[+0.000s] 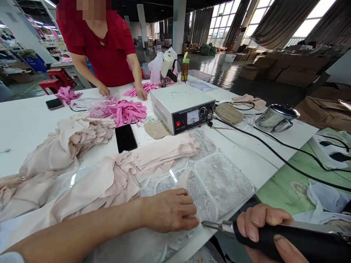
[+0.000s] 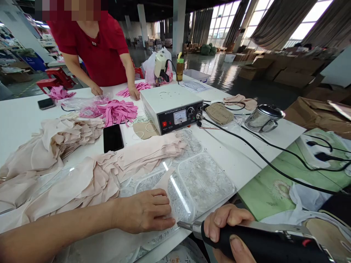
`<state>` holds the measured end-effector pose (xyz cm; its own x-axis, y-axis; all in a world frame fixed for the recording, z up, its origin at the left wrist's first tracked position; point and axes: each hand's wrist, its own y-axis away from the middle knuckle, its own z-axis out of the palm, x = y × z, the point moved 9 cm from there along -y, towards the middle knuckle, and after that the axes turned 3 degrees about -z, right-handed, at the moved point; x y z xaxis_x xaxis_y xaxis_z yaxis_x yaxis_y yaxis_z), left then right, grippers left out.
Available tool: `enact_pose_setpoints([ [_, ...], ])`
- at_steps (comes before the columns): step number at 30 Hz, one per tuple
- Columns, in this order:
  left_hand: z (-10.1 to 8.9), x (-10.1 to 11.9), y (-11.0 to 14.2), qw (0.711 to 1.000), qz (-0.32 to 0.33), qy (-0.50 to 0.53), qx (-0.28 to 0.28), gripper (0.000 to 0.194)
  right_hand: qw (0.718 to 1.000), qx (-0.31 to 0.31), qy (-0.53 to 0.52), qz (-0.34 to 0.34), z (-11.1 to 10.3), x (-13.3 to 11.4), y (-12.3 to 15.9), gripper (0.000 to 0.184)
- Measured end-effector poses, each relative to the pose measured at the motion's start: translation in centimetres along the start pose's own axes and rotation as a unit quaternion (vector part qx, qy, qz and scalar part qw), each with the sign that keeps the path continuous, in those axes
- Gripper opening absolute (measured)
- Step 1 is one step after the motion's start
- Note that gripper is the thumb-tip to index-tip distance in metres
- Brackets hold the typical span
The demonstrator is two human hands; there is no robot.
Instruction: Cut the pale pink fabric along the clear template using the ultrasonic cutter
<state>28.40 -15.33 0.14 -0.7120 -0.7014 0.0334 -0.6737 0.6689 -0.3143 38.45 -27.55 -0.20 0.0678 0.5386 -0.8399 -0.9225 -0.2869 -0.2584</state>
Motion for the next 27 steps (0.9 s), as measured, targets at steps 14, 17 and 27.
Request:
enact_pose_setpoints([
  [14, -0.1, 0.1, -0.1, 1.0, 0.002, -0.02, 0.009, 0.019, 1.0, -0.022, -0.009, -0.016, 0.3, -0.5, 0.0, 0.014],
  [17, -0.3, 0.2, -0.1, 1.0, 0.008, -0.018, 0.022, 0.015, 0.999, -0.017, -0.017, -0.021, 0.3, -0.5, 0.1, 0.013],
  [27, -1.5, 0.2, -0.4, 0.999, -0.004, -0.019, 0.031, 0.02, 0.999, -0.028, -0.019, -0.028, 0.4, 0.0, 0.2, 0.011],
])
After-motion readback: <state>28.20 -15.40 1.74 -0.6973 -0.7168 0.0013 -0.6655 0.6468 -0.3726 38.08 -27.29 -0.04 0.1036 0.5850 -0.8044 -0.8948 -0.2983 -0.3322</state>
